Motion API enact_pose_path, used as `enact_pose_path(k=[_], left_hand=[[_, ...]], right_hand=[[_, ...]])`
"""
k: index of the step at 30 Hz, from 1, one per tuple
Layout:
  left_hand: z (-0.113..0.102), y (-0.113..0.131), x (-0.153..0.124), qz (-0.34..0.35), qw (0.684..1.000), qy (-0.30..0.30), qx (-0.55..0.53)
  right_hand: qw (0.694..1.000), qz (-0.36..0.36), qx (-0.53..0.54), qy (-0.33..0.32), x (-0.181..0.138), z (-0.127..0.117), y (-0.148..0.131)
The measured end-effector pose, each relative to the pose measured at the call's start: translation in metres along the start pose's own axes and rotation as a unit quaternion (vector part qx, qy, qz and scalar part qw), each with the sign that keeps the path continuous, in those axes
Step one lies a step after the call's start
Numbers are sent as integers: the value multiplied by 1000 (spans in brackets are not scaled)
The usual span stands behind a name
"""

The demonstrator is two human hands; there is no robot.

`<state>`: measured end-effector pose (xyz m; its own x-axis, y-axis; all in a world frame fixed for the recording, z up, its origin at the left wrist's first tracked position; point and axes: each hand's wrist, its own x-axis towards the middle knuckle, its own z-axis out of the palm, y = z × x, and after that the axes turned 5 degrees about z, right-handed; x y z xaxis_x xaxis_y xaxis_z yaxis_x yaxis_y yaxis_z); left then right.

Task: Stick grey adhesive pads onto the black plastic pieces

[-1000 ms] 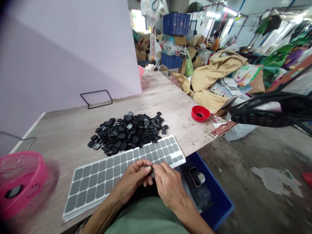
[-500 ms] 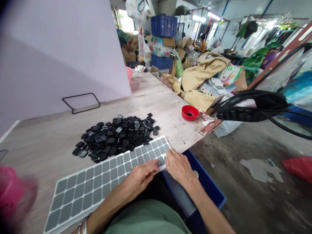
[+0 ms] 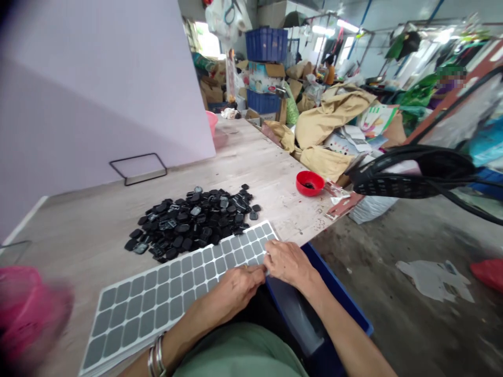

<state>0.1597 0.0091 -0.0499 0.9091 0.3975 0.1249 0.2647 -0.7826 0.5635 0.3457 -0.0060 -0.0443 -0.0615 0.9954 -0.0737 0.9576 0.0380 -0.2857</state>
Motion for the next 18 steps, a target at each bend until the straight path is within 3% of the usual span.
enact_pose_path(k=[5, 7, 9, 12, 14, 15, 18], left_hand=[[5, 5, -8, 16, 999, 26, -21], [2, 3, -14, 6, 998, 44, -41], [-10, 0, -25, -32, 993, 86, -72], [-41, -18, -56, -164, 961, 211, -64], [-66, -38, -84, -300, 911, 277, 50], [-77, -50, -99, -379, 875, 272, 129], [-97, -85, -135, -461, 833, 246, 183]], right_hand=[[995, -46, 88, -28, 2, 1, 9], [970, -17, 241, -37, 4, 1, 15], [953, 26, 299, -42, 2, 3, 19], [939, 106, 327, 8, -7, 9, 23], [928, 147, 340, 45, -15, 12, 26], [922, 160, 347, 54, -18, 14, 27], [908, 178, 374, 58, -24, 17, 28]])
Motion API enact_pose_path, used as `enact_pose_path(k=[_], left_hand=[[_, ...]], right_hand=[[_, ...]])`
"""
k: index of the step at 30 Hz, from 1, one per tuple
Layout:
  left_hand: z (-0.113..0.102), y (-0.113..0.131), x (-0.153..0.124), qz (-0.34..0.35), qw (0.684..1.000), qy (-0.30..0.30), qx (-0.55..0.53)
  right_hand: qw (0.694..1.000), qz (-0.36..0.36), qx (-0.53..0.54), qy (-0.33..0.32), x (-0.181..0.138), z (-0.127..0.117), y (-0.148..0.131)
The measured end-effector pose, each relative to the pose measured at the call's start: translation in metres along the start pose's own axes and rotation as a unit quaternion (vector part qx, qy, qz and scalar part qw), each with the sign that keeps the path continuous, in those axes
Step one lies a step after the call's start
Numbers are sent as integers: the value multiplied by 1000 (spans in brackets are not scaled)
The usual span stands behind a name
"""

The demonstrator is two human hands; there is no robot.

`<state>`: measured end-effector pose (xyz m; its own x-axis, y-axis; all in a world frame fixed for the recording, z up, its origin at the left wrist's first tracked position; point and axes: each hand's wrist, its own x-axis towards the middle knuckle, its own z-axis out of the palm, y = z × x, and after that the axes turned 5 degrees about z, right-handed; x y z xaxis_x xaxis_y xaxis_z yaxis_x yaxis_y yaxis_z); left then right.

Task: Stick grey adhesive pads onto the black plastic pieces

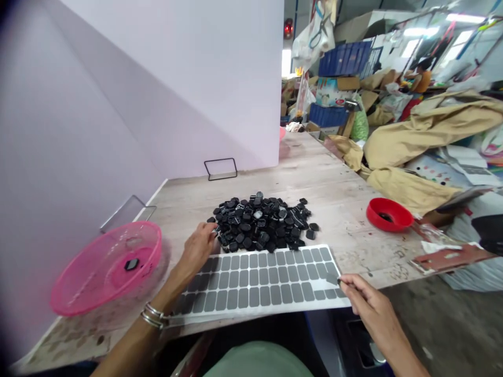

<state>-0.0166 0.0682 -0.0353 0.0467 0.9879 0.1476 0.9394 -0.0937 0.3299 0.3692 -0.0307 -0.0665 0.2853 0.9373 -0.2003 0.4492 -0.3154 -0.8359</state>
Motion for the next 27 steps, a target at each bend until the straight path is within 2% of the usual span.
enact_pose_path(k=[2, 4, 8, 13, 16, 19, 20, 21, 23, 24, 25, 27], left_hand=[[3, -21, 7, -15, 999, -20, 27], [10, -30, 11, -26, 998, -29, 49], [18, -32, 16, -39, 997, -24, 58], [8, -35, 26, -41, 999, -6, 5], [0, -30, 24, -45, 997, 0, -62], [-2, -6, 6, -45, 984, -24, -168], [0, 7, -4, -46, 971, -49, -230], [3, 21, -14, -61, 932, -89, -347], [12, 49, -33, -82, 817, -189, -539], [16, 62, -42, -93, 767, -220, -596], [21, 73, -49, -103, 730, -240, -631], [27, 88, -57, -121, 693, -255, -664]], right_hand=[[1000, 5, 10, -8, -2, 1, -2], [1000, 11, 7, -17, -4, 1, -6], [999, 9, -5, -37, -11, 2, -18], [994, -7, 46, -103, -21, 17, -26], [982, -17, 88, -167, -30, 36, -33], [955, -42, 151, -251, -38, 56, -49], [945, -55, 170, -274, -40, 62, -55], [936, -65, 182, -293, -41, 68, -61], [927, -90, 183, -316, -42, 77, -71], [926, -104, 168, -321, -42, 80, -75], [927, -116, 150, -323, -42, 82, -76], [932, -127, 114, -319, -41, 83, -76]])
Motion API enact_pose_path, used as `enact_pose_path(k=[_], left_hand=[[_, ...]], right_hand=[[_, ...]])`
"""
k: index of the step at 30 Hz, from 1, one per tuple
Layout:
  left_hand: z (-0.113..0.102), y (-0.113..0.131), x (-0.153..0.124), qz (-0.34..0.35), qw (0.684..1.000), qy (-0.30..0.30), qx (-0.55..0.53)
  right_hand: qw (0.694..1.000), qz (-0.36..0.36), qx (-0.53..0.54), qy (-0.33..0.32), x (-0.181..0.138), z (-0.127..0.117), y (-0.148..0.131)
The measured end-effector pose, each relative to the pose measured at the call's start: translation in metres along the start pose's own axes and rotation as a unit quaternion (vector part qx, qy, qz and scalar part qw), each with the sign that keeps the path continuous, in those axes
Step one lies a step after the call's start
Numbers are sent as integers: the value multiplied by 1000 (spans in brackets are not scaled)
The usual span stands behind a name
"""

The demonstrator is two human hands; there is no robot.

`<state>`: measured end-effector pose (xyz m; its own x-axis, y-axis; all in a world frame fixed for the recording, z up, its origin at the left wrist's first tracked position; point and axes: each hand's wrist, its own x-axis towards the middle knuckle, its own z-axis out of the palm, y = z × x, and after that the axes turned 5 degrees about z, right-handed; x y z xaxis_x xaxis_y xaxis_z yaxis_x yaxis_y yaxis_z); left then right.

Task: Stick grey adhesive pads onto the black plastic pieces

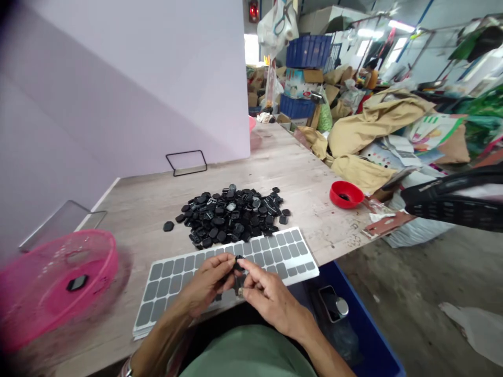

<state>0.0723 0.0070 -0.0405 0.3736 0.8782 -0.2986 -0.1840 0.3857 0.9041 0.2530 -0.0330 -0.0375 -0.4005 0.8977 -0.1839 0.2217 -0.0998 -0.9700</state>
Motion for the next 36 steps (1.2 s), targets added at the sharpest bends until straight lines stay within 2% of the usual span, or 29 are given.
enact_pose_path(k=[5, 8, 11, 18, 22, 26, 29, 31, 33, 36], left_hand=[[15, -3, 4, -29, 999, -16, -22], [21, 0, 5, -37, 999, -34, -18], [26, 0, 6, -29, 999, -33, -16], [26, -15, 12, -22, 1000, -20, -1], [28, -19, 13, -46, 999, -12, -27], [29, -15, 6, -78, 989, -48, -112], [28, -15, 0, -83, 988, -64, -113], [29, -17, -1, -67, 992, -58, -93], [31, -20, -1, -44, 994, -56, -79], [33, -21, 0, -30, 995, -62, -67]], right_hand=[[999, 36, 27, 9, -11, -6, 13], [995, 29, 93, 29, -17, -8, 19], [993, 21, 112, 42, -18, -9, 19], [988, 78, 135, 13, -18, -6, 22], [979, 96, 180, -5, -20, -4, 25], [962, 119, 244, 12, -24, -6, 28], [952, 118, 283, 11, -27, -7, 32], [955, 106, 274, 32, -29, -7, 35], [966, 82, 227, 91, -30, -7, 34], [976, 39, 79, 199, -31, -9, 29]])
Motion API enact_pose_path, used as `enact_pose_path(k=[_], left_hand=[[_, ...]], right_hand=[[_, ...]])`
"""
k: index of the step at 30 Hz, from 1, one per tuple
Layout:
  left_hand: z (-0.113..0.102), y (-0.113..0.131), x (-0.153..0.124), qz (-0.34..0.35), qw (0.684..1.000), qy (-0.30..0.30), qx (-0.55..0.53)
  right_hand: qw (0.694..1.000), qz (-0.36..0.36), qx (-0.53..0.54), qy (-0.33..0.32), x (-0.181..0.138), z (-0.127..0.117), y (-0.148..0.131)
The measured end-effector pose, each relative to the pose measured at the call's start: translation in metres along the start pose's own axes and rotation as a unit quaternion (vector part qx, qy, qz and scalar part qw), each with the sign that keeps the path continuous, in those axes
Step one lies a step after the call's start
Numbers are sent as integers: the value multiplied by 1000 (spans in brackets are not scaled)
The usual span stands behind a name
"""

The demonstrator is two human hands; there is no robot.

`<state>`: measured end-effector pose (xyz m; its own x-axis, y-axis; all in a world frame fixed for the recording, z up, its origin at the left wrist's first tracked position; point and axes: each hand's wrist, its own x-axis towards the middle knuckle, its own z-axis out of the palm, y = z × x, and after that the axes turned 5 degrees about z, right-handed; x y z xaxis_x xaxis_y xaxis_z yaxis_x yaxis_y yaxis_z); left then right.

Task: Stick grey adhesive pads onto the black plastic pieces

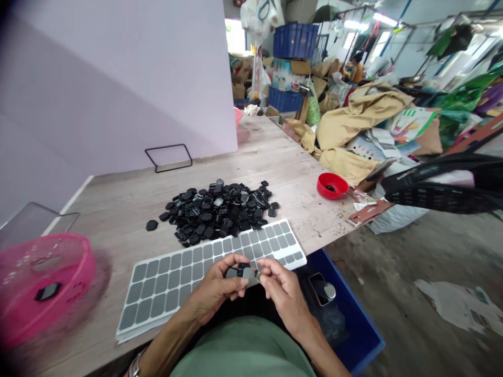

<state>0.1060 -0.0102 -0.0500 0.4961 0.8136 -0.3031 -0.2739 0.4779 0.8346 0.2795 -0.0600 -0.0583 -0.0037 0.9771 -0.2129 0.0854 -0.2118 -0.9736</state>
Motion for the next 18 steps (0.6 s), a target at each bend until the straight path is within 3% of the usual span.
enact_pose_path(k=[3, 6, 18], left_hand=[[2, 0, 0, -5, 1000, -3, -7], [3, 1, 0, -8, 1000, -2, -19], [5, 0, 0, -3, 1000, -3, -13]], right_hand=[[983, -99, -142, 64, 1, 1, -8], [961, -160, -211, 77, 1, 4, -12], [922, -220, -309, 79, -2, 7, -7]])
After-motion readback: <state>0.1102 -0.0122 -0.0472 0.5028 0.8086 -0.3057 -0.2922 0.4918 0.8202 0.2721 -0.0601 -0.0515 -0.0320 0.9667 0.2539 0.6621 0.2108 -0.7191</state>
